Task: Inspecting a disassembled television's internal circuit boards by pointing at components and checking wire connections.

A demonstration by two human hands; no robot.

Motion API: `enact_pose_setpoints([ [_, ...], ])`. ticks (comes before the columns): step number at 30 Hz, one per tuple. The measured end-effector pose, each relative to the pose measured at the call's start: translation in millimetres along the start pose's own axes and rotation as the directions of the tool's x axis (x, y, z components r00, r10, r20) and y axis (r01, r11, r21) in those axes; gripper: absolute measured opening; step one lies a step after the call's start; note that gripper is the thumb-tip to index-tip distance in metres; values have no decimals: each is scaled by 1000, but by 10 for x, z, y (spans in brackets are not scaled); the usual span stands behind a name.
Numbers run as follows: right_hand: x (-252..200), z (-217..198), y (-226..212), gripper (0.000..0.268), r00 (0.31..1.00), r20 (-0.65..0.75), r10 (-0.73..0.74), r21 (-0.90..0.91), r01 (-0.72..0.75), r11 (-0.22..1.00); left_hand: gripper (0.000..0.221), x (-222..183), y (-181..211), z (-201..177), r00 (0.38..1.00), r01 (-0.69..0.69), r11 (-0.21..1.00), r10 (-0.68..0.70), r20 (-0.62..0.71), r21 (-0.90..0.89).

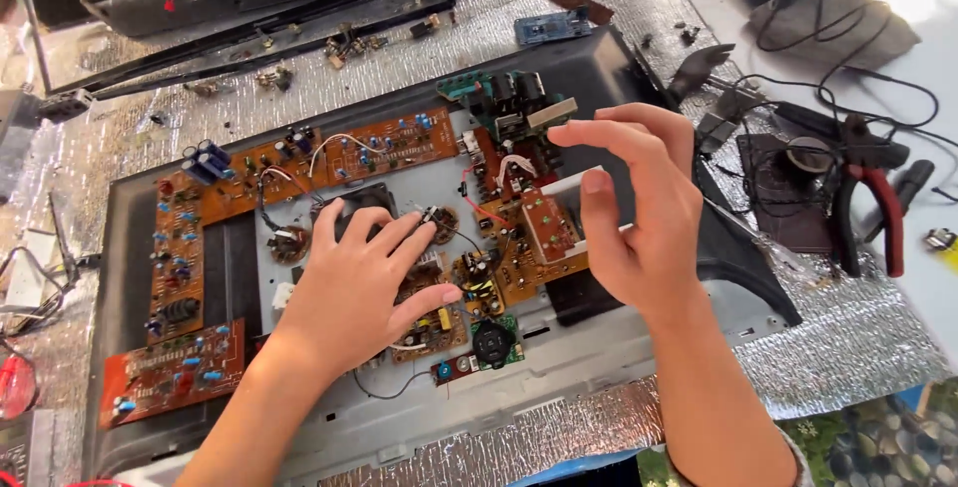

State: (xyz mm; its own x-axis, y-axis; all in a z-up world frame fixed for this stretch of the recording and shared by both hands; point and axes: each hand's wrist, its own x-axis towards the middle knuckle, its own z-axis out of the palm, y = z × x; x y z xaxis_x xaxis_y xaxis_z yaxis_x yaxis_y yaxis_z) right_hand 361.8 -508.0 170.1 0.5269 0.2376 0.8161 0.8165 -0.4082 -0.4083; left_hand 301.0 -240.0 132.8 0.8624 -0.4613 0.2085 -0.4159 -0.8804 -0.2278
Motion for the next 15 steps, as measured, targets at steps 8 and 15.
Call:
enact_pose_setpoints([
  [8,-15,12,28,25,1000,6,-12,-4,12,1000,79,11,4,-23,1000,3,1000,-3,5,-17],
  [15,-29,3,31,24,1000,8,-14,-8,14,1000,77,16,0,-31,1000,1,999,-2,-8,-33],
])
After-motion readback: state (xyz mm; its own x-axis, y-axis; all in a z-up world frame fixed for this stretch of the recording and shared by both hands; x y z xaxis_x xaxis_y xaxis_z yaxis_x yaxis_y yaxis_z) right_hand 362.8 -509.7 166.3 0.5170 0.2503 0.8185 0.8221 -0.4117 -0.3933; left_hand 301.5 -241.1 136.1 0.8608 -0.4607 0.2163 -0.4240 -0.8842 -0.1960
